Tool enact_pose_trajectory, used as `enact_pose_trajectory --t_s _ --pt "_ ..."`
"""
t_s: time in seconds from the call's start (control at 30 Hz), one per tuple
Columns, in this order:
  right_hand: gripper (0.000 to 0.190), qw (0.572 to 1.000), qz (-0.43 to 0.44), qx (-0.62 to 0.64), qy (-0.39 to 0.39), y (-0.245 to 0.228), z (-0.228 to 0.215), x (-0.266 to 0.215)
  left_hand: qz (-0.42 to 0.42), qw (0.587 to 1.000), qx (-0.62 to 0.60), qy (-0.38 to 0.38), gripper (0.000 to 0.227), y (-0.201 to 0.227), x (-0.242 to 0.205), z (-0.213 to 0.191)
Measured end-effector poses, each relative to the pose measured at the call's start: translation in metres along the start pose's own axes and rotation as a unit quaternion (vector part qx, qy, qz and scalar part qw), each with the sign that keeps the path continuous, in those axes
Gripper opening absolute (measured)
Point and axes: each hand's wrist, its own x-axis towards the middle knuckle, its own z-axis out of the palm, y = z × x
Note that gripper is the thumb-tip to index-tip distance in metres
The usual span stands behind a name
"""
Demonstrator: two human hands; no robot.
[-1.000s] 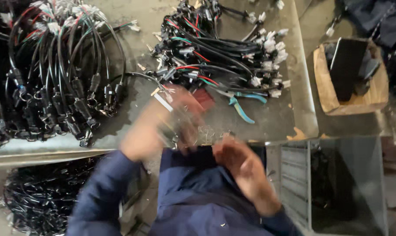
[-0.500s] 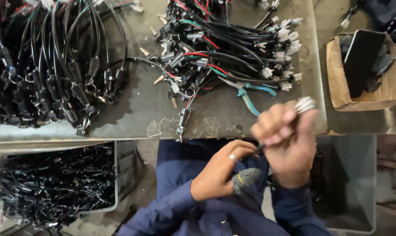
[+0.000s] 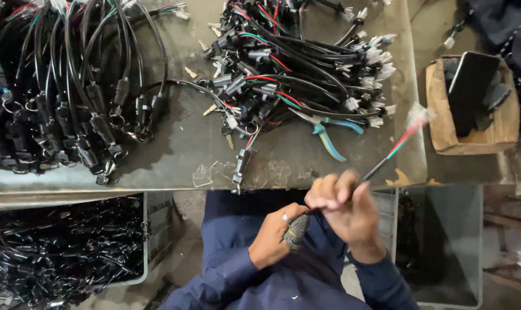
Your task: The person repeatedly strips the outer insulation from black wires using pliers, then places the stripped wires into a pile on the table. The process is performed one wire at a time in a repetitive sequence.
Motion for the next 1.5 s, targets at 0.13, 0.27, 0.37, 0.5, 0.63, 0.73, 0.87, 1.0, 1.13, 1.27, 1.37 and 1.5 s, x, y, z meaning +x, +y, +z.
enact_pose_trajectory --t_s 0.13,0.27,0.37,0.5,0.63,0.73,0.87,1.0,1.13,1.27,1.37,1.5 --pt "0.031 0.979 -0.017 -0.202 0.035 0.016 -0.025 -0.023 0.037 0.999 0.018 0.018 0.035 0.015 0.006 -0.011" --pt "0.023 0.897 0.066 -0.432 0.062 0.019 -0.052 -0.044 0.051 0.998 0.039 0.021 0.033 0.027 0.014 -0.02" --pt "0.02 0.909 0.088 -0.4 0.081 0.015 -0.064 -0.05 0.011 0.998 0.048 -0.028 0.032 0.025 0.013 -0.03" --pt "0.017 0.921 0.13 -0.363 0.053 0.011 -0.067 -0.053 -0.046 0.983 -0.174 -0.044 0.063 0.011 0.012 -0.042" --pt "0.02 0.882 0.123 -0.438 0.126 0.035 -0.053 -0.072 0.001 0.994 -0.109 0.032 0.043 0.005 0.001 -0.026" --pt "0.038 0.886 0.121 -0.38 0.236 0.056 -0.045 -0.078 0.078 0.993 -0.024 0.086 0.046 0.008 -0.005 -0.014" --pt "0.055 0.89 0.118 -0.379 0.226 0.049 -0.041 -0.07 0.134 0.981 0.127 0.065 0.059 0.012 -0.006 -0.021" --pt "0.057 0.897 0.157 -0.382 0.159 0.039 -0.027 -0.064 0.175 0.97 0.169 -0.004 0.07 0.01 0.003 -0.031" --pt "0.039 0.86 0.056 -0.382 0.332 0.067 -0.011 -0.077 0.128 0.983 -0.045 0.127 0.054 0.001 0.009 -0.011" --pt "0.04 0.934 0.089 -0.227 0.262 0.072 -0.031 -0.091 -0.052 0.972 -0.138 0.184 0.023 -0.012 0.0 0.004" --pt "0.049 0.92 0.185 -0.19 0.287 0.075 -0.045 -0.101 -0.127 0.947 -0.254 0.153 0.033 -0.02 0.0 0.011" --pt "0.054 0.916 0.185 -0.292 0.204 0.084 -0.051 -0.112 -0.12 0.967 -0.174 0.141 0.039 -0.023 0.004 0.008"
